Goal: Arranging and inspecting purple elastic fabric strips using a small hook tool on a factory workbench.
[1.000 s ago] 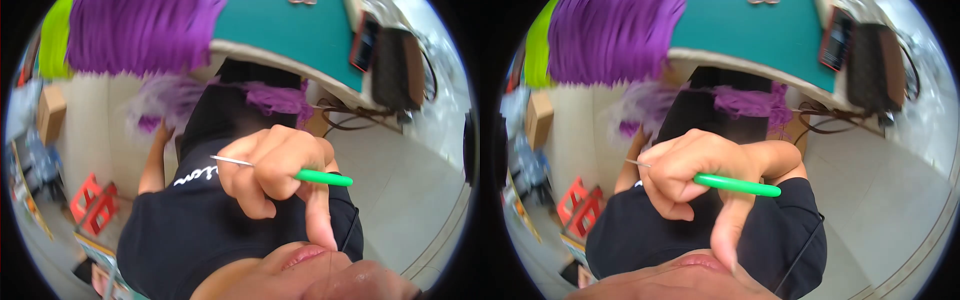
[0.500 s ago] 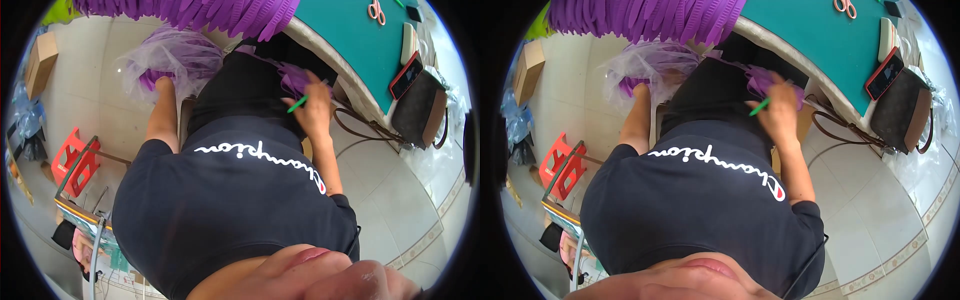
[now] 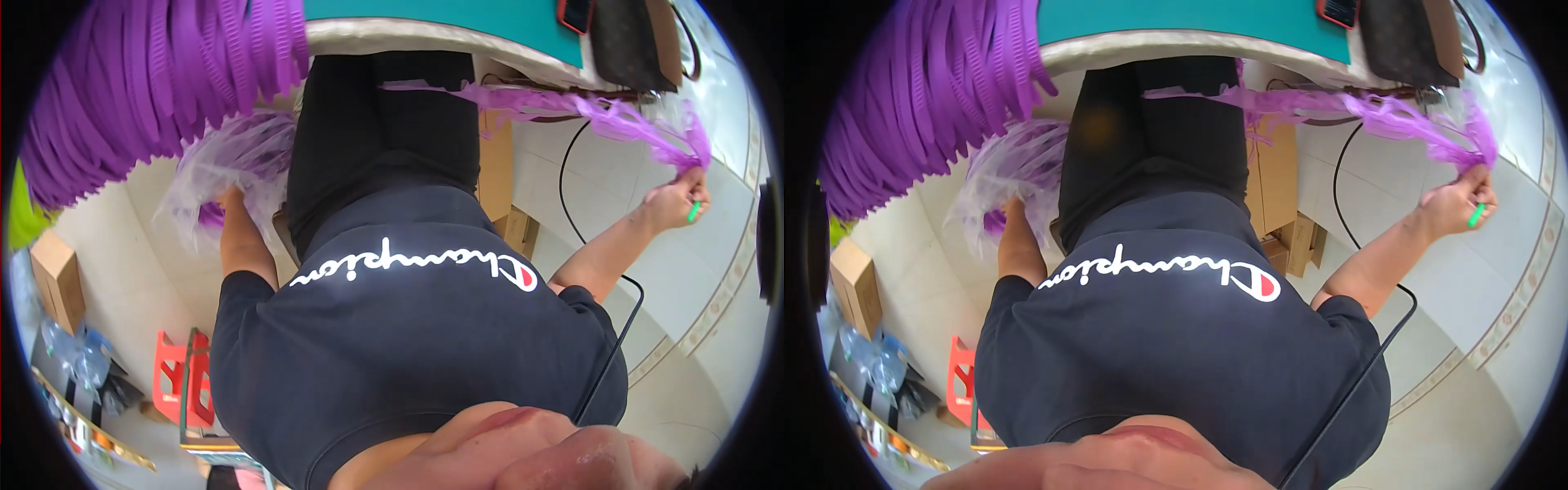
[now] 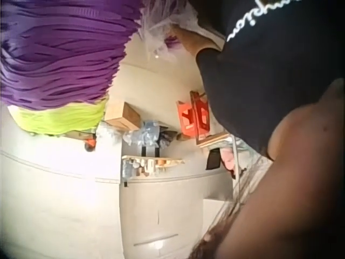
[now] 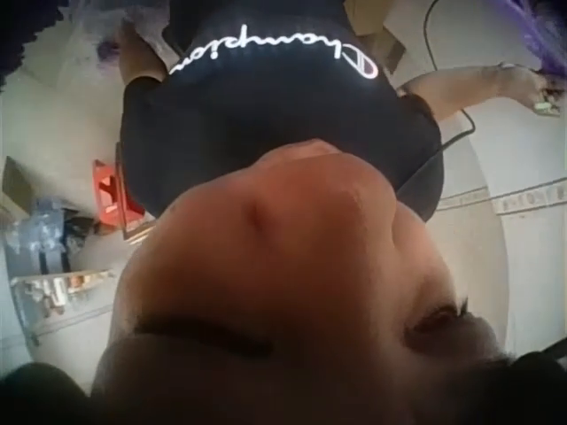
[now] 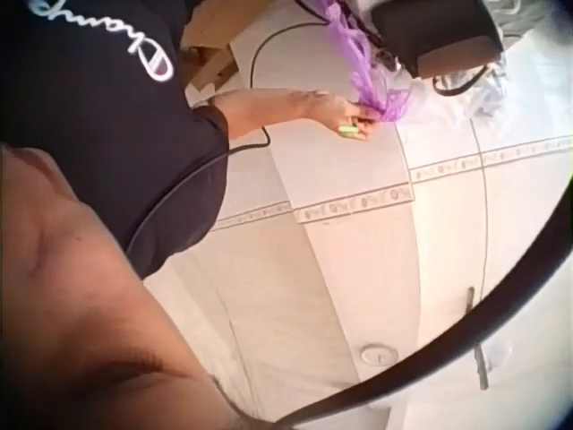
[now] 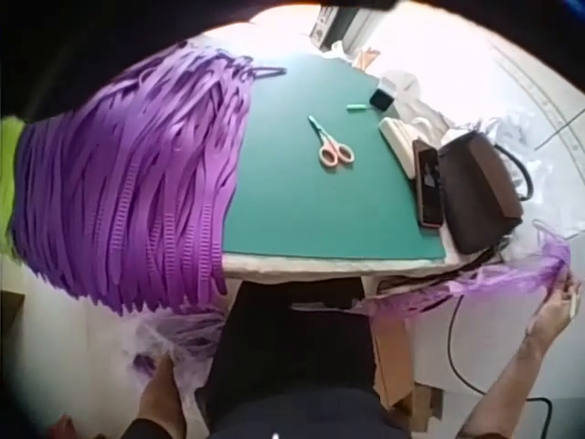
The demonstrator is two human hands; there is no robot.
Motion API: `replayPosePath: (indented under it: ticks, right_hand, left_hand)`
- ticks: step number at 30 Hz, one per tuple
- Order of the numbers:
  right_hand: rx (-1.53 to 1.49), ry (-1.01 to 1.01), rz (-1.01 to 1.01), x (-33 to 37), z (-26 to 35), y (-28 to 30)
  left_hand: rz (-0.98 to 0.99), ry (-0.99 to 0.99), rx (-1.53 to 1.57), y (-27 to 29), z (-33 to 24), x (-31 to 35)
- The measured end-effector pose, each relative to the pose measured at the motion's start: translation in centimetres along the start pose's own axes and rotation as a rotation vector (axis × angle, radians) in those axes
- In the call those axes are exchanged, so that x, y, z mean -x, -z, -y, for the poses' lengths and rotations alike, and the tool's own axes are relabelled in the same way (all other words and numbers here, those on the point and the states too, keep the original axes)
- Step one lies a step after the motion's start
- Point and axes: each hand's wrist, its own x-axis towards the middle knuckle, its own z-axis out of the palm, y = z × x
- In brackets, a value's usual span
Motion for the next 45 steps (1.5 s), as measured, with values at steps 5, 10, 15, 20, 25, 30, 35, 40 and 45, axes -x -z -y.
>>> replayPosePath:
  ticks: [5, 10, 15, 20, 25, 30, 35, 40, 45]
  right_hand:
    - [0.174, -0.021, 0.159, -2.1, 2.6, 1.6]
    - [0.746, 0.067, 1.008, 5.7, 1.7, -1.3]
    - [0.153, 0.233, 1.058, 19.6, 4.5, -6.5]
    - [-0.035, 0.174, 0.922, 23.0, 0.2, -8.1]
    - [0.333, -0.100, 0.465, 14.6, -1.8, -3.7]
    - [0.513, -0.078, 0.875, 10.3, -4.9, 0.1]
    - [0.550, -0.161, 0.999, 12.1, -4.2, -3.3]
    - [0.251, -0.108, 0.815, 15.4, 0.3, -7.0]
    - [0.065, -0.159, 0.885, 16.5, 4.3, -10.4]
  left_hand:
    - [-0.076, -0.191, 0.055, -0.4, -0.8, -0.4]
    - [-0.039, -0.401, -0.102, 3.4, 1.2, 1.6]
    - [-0.283, -0.285, 0.115, 7.8, -4.8, 8.8]
    - [-0.464, -0.432, 0.259, 4.2, 1.4, 2.6]
    - [-0.387, -0.308, 0.332, 2.9, 0.7, 3.5]
    - [-0.465, -0.244, 0.605, 2.6, -2.0, 4.4]
    - [0.003, -0.926, 0.628, 5.3, 5.8, 2.0]
    - [-0.279, -0.358, 0.011, 8.7, -1.2, 9.1]
    - [-0.423, 0.082, 1.798, 10.2, 5.6, 14.1]
